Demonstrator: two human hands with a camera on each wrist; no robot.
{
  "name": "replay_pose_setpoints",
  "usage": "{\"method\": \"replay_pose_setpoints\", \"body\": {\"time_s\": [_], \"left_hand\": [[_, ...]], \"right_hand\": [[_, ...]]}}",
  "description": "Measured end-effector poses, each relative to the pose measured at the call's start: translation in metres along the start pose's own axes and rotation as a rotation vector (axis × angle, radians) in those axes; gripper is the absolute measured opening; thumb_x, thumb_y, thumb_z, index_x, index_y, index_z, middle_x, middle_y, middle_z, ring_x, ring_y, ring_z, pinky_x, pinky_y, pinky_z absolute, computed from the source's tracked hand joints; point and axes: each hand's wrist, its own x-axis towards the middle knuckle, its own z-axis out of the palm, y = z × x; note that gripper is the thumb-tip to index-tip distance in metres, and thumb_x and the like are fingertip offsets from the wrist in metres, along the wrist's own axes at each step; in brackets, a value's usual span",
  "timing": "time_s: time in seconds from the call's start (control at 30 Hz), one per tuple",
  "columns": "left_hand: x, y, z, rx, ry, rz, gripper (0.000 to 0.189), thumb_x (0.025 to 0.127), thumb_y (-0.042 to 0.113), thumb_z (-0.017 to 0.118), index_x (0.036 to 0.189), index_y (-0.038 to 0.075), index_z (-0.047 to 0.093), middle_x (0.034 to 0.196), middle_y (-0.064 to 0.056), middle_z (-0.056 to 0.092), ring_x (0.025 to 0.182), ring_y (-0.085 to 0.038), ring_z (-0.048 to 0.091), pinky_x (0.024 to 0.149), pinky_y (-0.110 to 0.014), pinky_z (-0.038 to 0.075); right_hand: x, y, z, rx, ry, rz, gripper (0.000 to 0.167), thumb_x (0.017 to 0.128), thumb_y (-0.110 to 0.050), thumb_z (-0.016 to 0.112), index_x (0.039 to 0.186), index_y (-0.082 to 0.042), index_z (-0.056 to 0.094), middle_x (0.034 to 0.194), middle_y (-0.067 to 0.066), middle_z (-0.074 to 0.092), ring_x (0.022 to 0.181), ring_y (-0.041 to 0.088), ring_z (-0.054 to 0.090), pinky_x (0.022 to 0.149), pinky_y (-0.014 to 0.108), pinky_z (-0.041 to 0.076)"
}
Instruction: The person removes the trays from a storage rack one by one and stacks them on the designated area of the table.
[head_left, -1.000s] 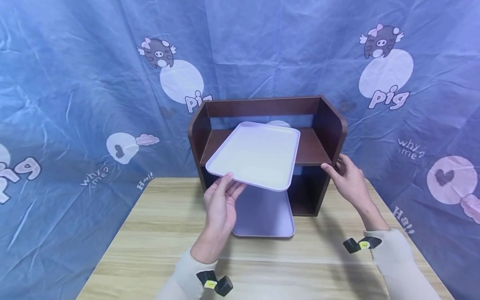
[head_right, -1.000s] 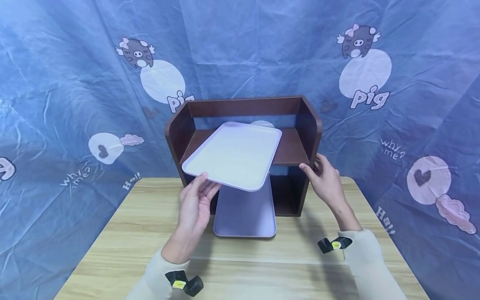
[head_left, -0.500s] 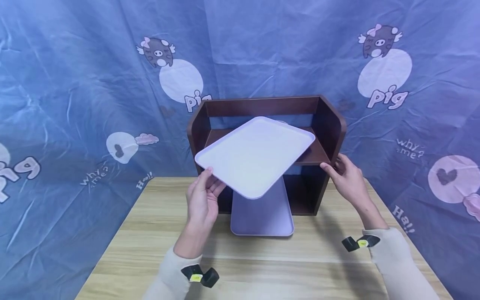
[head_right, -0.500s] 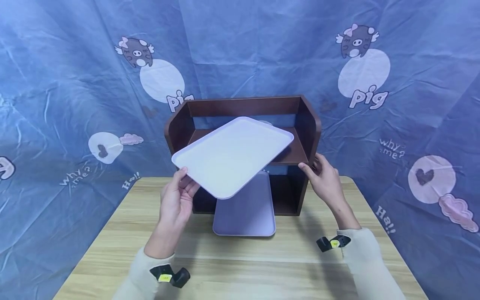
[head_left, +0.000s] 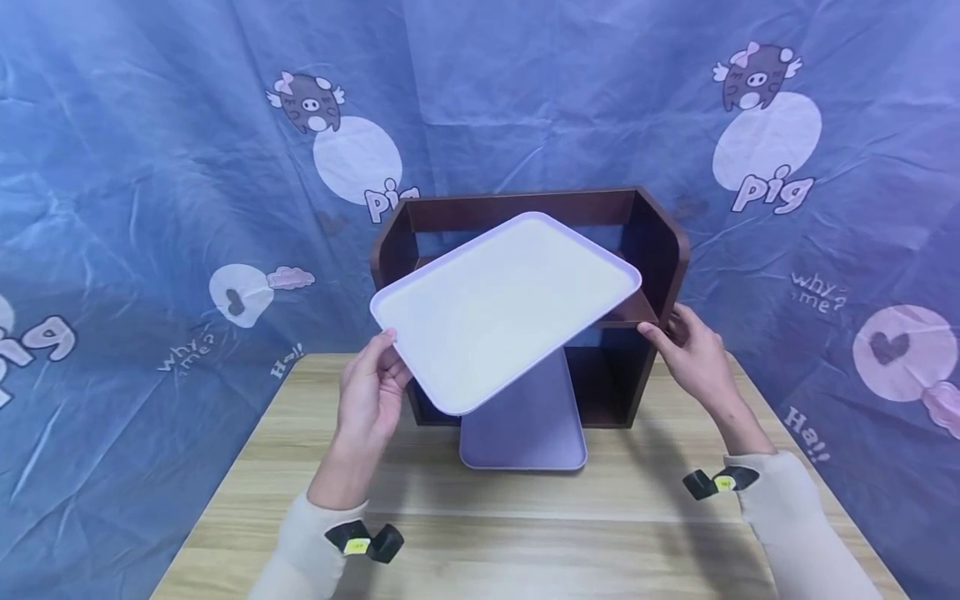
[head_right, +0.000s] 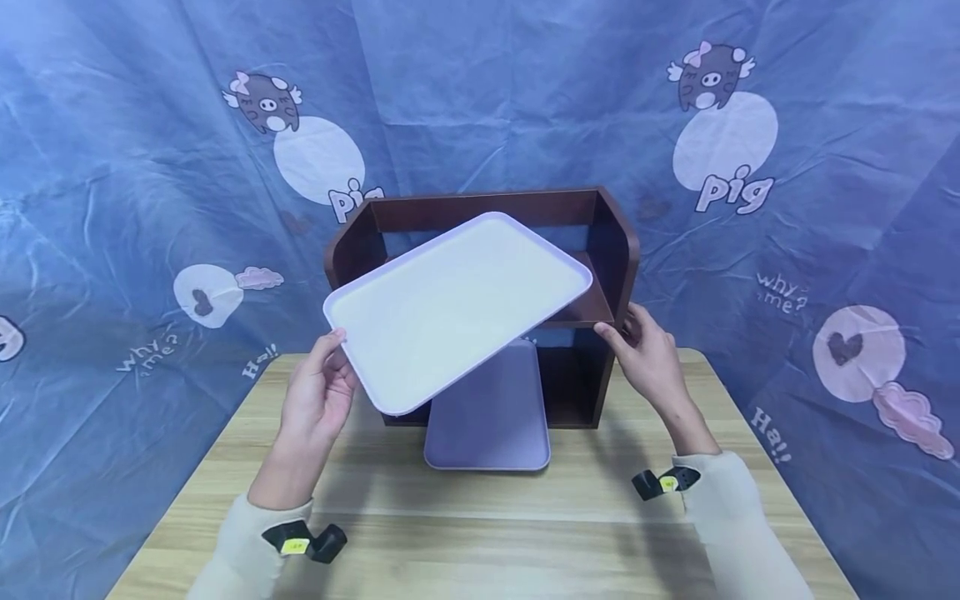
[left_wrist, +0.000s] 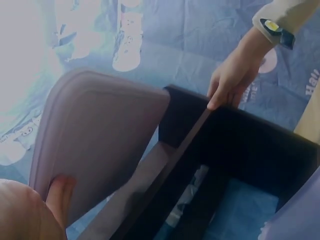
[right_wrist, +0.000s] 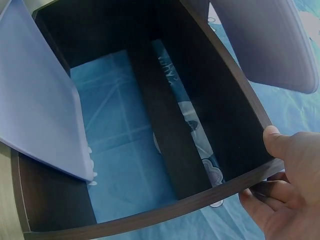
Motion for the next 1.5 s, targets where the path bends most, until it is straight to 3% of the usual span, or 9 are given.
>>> {"method": "replay_pose_setpoints", "body": {"time_s": [0.13,0.37,0.73,0.83,0.93,1.07,1.17,1.3,1.5], "left_hand": [[0.001,0.008,-0.004,-0.004,0.000,-0.019,0.023,0.107,0.002,0.055,0.095,0.001,0.075,0.084,-0.010,0.082,0.080,-0.016,0.082,0.074,-0.028,0.069],[0.004,0.013,-0.008,0.028,-0.023,-0.052,0.027,0.106,0.002,0.054,0.091,0.002,0.077,0.081,-0.008,0.081,0.075,-0.014,0.081,0.071,-0.026,0.068],[0.010,0.017,-0.022,0.086,-0.082,-0.108,0.035,0.109,0.003,0.049,0.088,0.002,0.077,0.077,-0.005,0.079,0.070,-0.010,0.078,0.068,-0.020,0.065],[0.009,0.018,-0.027,0.128,-0.100,-0.117,0.036,0.109,0.004,0.048,0.088,0.004,0.077,0.077,-0.004,0.079,0.070,-0.010,0.078,0.067,-0.020,0.065],[0.009,0.018,-0.032,0.162,-0.112,-0.126,0.038,0.109,0.004,0.047,0.087,0.006,0.077,0.075,-0.003,0.079,0.069,-0.009,0.078,0.066,-0.019,0.065],[0.008,0.017,-0.039,0.188,-0.137,-0.131,0.040,0.109,0.003,0.046,0.085,0.007,0.078,0.073,-0.001,0.078,0.067,-0.008,0.076,0.065,-0.019,0.064],[0.006,0.017,-0.045,0.219,-0.160,-0.140,0.042,0.109,0.003,0.045,0.084,0.008,0.078,0.072,-0.001,0.078,0.066,-0.007,0.076,0.065,-0.019,0.064],[0.004,0.014,-0.053,0.251,-0.191,-0.171,0.042,0.110,0.004,0.044,0.085,0.010,0.078,0.074,0.000,0.079,0.067,-0.007,0.077,0.066,-0.020,0.065],[0.001,0.007,-0.065,0.257,-0.245,-0.194,0.044,0.109,0.004,0.042,0.087,0.012,0.079,0.078,0.001,0.080,0.070,-0.007,0.077,0.067,-0.019,0.065]], "right_hand": [[0.000,-0.001,0.000,-0.007,0.009,-0.011,0.061,0.104,-0.040,0.069,0.148,0.000,0.054,0.136,0.026,0.069,0.124,0.047,0.068,0.091,0.031,0.054],[0.000,0.000,-0.001,0.028,0.018,-0.015,0.054,0.104,-0.027,0.071,0.146,0.003,0.055,0.134,0.031,0.067,0.123,0.050,0.067,0.079,-0.006,0.039],[0.003,0.001,-0.003,-0.011,0.033,-0.052,0.038,0.097,-0.004,0.066,0.133,0.009,0.062,0.125,0.036,0.070,0.117,0.051,0.069,0.078,-0.008,0.035],[0.002,0.001,-0.005,-0.007,0.023,-0.039,0.039,0.099,-0.009,0.068,0.134,0.008,0.063,0.125,0.035,0.071,0.116,0.042,0.072,0.079,-0.007,0.037],[0.002,0.001,-0.006,0.003,0.017,-0.019,0.041,0.102,-0.018,0.070,0.134,0.006,0.064,0.123,0.033,0.073,0.103,0.011,0.073,0.078,-0.005,0.039],[0.003,0.000,-0.006,0.005,0.006,-0.004,0.045,0.102,-0.029,0.072,0.133,0.004,0.065,0.120,0.030,0.075,0.087,-0.022,0.052,0.075,-0.002,0.041],[0.004,-0.001,-0.007,-0.018,-0.006,0.008,0.051,0.102,-0.037,0.073,0.134,0.002,0.064,0.121,0.027,0.076,0.091,-0.011,0.061,0.077,0.007,0.045],[0.003,-0.001,-0.007,-0.042,-0.022,0.025,0.056,0.102,-0.043,0.072,0.137,0.000,0.063,0.123,0.025,0.076,0.106,0.028,0.072,0.081,0.023,0.048],[0.005,-0.002,-0.008,-0.038,-0.037,0.029,0.060,0.102,-0.046,0.072,0.140,0.000,0.062,0.125,0.025,0.075,0.107,0.034,0.073,0.076,0.019,0.047]]}}
